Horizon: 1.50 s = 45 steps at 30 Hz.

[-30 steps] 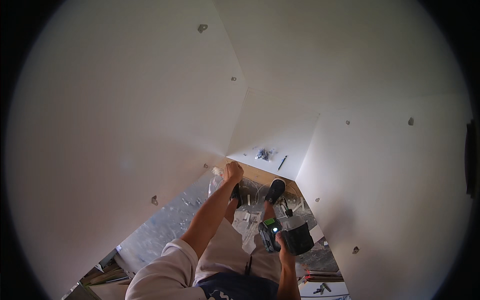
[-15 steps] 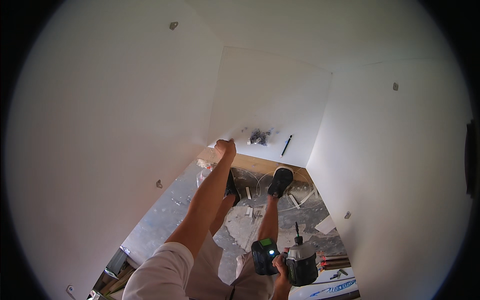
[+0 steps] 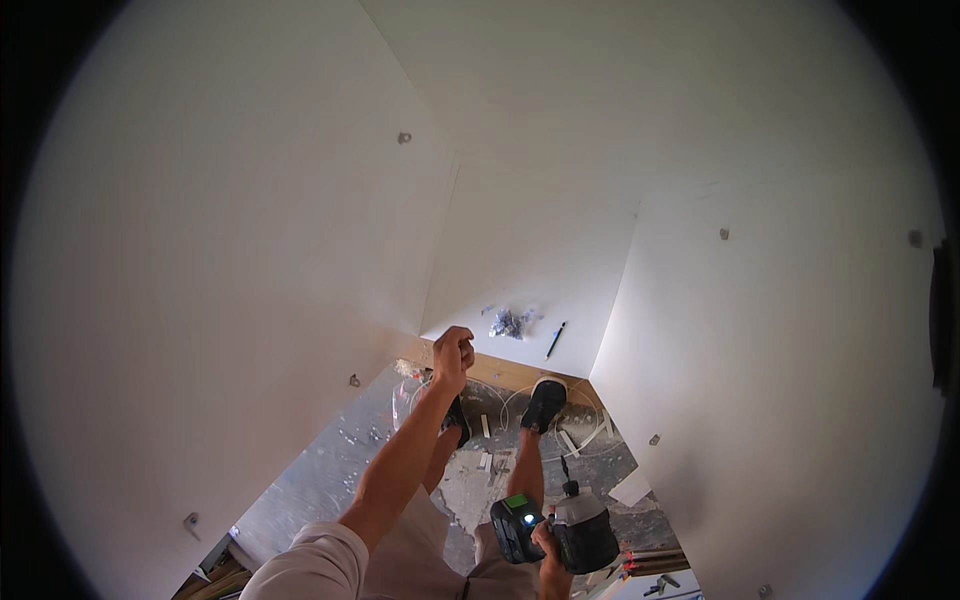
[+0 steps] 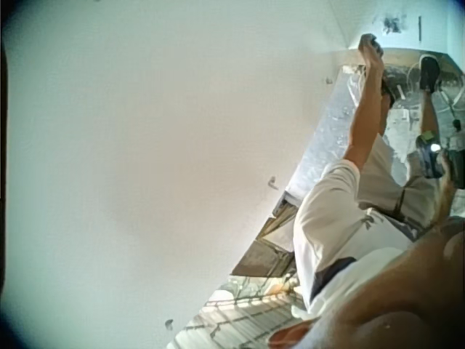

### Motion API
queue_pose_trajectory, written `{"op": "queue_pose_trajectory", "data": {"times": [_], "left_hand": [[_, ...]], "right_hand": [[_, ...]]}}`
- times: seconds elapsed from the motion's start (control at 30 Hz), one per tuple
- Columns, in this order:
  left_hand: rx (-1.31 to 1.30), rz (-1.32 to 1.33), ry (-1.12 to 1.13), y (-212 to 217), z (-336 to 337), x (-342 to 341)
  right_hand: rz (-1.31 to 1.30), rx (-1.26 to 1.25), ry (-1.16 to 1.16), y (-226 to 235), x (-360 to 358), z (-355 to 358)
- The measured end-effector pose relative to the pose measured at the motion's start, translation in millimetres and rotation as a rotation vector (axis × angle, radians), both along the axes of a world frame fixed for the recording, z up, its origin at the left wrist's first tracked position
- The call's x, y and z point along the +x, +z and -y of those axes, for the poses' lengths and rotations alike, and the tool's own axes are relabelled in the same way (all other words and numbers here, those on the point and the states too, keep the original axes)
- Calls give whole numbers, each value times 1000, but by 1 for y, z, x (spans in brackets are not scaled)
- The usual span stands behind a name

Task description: The person marks positions on a cabinet interior using a piece of wood and a pencil, prepares screws, and then installs small metal brackets into the cabinet walls using a power drill.

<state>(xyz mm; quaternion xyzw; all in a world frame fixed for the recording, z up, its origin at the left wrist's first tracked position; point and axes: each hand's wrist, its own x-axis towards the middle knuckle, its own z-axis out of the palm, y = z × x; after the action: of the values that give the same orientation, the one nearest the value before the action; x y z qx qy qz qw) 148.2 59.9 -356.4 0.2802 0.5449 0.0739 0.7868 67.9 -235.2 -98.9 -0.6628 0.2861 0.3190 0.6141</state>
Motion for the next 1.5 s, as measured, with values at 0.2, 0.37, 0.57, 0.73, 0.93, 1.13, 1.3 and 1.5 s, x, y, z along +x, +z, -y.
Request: {"op": "queue_pose_trajectory", "data": {"times": [0.2,0.37,0.57,0.73,0.93,1.13,1.3,1.5], "left_hand": [[-267,409,84,229,15,6],[-221,736,61,384,25,20],[-115,856,71,537,33,28],[-51,835,255,609,48,20],[8,924,297,628,77,-6],[51,1046,386,630,98,-23],[52,977,406,633,101,-27],[152,949,339,635,94,-27]], "right_hand": [[166,66,314,62,50,-10],[347,122,489,152,101,-20],[623,226,617,246,138,-26],[793,317,747,299,147,-25],[1009,389,917,338,160,-34],[1190,448,1041,356,178,-40],[1200,428,1158,360,183,-44],[1265,429,1142,362,185,-46]]}}
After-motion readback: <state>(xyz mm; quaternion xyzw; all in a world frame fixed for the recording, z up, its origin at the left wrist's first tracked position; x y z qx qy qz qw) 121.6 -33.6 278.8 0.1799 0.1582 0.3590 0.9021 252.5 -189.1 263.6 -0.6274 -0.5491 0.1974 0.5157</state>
